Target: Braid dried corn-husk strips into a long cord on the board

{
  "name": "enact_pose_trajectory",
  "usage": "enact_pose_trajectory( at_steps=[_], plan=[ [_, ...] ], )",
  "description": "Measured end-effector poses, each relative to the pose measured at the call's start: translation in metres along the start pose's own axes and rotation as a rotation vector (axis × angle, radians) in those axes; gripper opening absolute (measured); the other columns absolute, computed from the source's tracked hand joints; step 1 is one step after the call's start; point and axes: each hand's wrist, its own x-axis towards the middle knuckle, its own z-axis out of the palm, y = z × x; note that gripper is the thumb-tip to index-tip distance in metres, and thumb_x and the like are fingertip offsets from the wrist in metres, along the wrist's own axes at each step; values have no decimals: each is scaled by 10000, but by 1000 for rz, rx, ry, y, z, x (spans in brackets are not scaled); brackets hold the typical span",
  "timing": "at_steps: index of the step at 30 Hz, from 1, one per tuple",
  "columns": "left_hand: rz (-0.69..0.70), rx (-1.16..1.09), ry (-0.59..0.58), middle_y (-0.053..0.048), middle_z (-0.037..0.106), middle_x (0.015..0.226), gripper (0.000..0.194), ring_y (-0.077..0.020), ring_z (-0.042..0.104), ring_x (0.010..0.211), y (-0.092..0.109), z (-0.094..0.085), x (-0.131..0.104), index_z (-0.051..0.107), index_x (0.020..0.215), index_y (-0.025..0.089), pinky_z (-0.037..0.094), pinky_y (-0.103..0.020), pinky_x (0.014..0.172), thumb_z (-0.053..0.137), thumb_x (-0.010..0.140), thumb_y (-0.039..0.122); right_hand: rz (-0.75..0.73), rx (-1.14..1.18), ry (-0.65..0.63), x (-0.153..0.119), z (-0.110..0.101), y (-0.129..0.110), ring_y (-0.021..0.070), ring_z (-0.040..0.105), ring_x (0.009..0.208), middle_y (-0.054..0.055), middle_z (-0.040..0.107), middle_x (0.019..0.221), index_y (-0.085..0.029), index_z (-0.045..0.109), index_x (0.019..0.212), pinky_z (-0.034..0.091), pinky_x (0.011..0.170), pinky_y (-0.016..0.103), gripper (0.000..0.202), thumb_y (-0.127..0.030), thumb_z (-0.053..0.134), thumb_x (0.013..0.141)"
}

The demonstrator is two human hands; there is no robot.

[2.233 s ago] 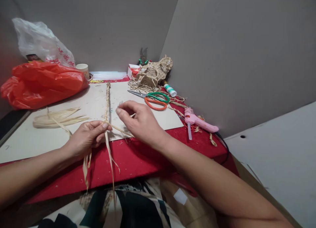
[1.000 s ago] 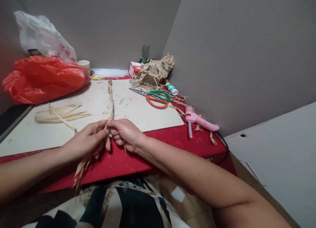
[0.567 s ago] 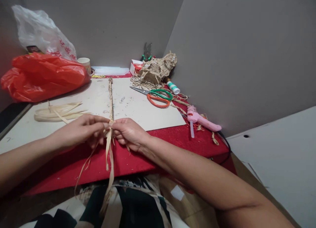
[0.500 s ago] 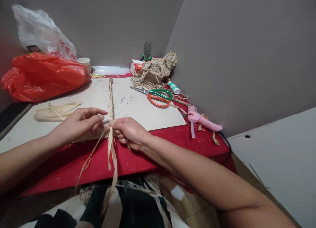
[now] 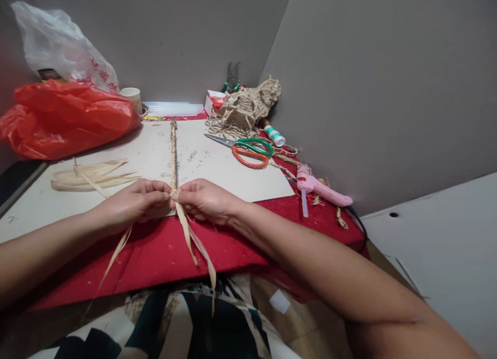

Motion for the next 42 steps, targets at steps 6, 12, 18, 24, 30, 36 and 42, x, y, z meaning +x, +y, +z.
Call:
enact_pose_trajectory(
  at_steps=[6,12,18,24,30,36,42],
  plan=[
    [43,154,-16,61,335,471,223,-41,252,403,-3,-6,6,498,614,152,167,-188,390,505,792,286,-142,-489,44,1,-6,-5,47,279,465,-56,400,535,-110,559,701,199,434,197,258,-356,574,775],
    [-83,-21,-107,85,240,452,270,-36,133,366,0,-3,6,421,594,175,82,-203,357,466,830,300,-197,-842,97,-4,1,-15,73,325,545,-34,383,586,-119,524,657,267,503,206,248,-253,445,850],
    [-66,-69,-11,84,249,425,236,-35,147,361,-3,2,6,455,582,163,82,-209,366,479,807,229,-218,-984,23,-8,-2,-19,90,378,584,-7,474,634,-97,607,778,312,550,212,273,-263,411,872],
    [-35,-30,24,82,271,411,251,-31,161,367,-3,6,5,438,548,160,82,-209,388,494,780,237,-225,-1167,122,-15,2,-27,88,375,559,-3,482,595,-120,588,704,287,545,214,229,-203,430,847],
    [65,23,43,85,277,436,268,-31,178,395,-6,8,3,412,535,158,122,-201,414,504,766,257,-146,-1037,222,-17,16,-29,73,354,503,-31,403,514,-129,526,577,249,484,209,229,-162,436,785],
    [154,89,34,68,346,482,281,-42,236,447,-12,7,6,456,555,145,170,-199,454,504,782,303,63,-656,171,-14,17,-31,53,308,336,-50,396,384,-130,534,573,235,380,201,248,-134,392,776],
    [167,167,24,43,431,504,214,-58,312,469,-16,5,6,529,612,140,226,-204,484,459,789,236,178,-373,150,-12,29,-20,101,493,351,4,544,430,-146,522,678,378,394,204,230,-179,367,845]
  ],
)
